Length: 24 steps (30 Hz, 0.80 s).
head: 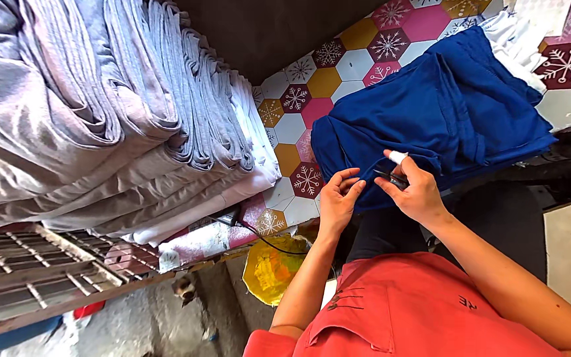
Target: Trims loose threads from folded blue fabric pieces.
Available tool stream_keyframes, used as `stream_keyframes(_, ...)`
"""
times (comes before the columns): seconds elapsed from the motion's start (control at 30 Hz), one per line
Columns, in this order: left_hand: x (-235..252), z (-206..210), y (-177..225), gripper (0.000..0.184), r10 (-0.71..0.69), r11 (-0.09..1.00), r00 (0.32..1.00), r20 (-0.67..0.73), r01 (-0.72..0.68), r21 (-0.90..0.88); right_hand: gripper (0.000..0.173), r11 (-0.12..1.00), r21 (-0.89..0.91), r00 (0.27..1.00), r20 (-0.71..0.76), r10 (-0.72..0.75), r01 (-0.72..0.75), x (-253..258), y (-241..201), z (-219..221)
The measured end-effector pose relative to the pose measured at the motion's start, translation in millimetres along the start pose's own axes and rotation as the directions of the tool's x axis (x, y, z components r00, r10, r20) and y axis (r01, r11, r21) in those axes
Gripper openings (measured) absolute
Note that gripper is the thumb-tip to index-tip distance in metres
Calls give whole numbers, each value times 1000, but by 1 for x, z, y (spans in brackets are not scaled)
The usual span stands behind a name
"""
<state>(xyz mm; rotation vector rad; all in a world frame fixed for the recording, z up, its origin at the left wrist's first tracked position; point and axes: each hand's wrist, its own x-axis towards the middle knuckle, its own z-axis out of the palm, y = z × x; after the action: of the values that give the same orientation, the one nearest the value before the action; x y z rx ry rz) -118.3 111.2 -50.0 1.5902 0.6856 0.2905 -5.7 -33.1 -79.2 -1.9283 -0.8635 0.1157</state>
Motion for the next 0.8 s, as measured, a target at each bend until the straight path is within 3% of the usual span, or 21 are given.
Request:
stream_keyframes(0.07,3,-5,-6,12,71,974,997,-29,-63,217,48,990,-94,989,93,112,-103,8,2,-5)
stream_keyframes(0.13,4,-9,-14,8,170,903,984,-48,-136,409,34,980,-137,976,144,164,-144,12,6,-5)
stream_keyframes(0.3,0,-19,-25,11,316,807,949,-6,-265,527,29,974,-174,971,166,173,-143,12,10,-4)
stream_keyframes(0.47,-16,-69,-23,19,211,782,972,-107,-102,615,17,971,-212,980,142,141,-109,10,9,-1)
stream_keyframes(0.57,-20,-81,-29,18,148,896,980,-132,-76,437,15,970,-235,985,139,103,-69,8,9,3)
stream_keyframes(0.63,-19,-72,-28,18,118,992,983,-139,-110,68,13,966,-250,987,126,99,-66,7,8,4)
stream_keyframes(0.7,-18,-64,-21,25,104,953,977,-184,-151,-262,12,962,-258,987,110,121,-89,7,7,3)
stream_keyframes(0.8,-18,-87,-17,26,139,932,930,-340,-240,-272,10,956,-262,982,102,162,-130,7,8,1)
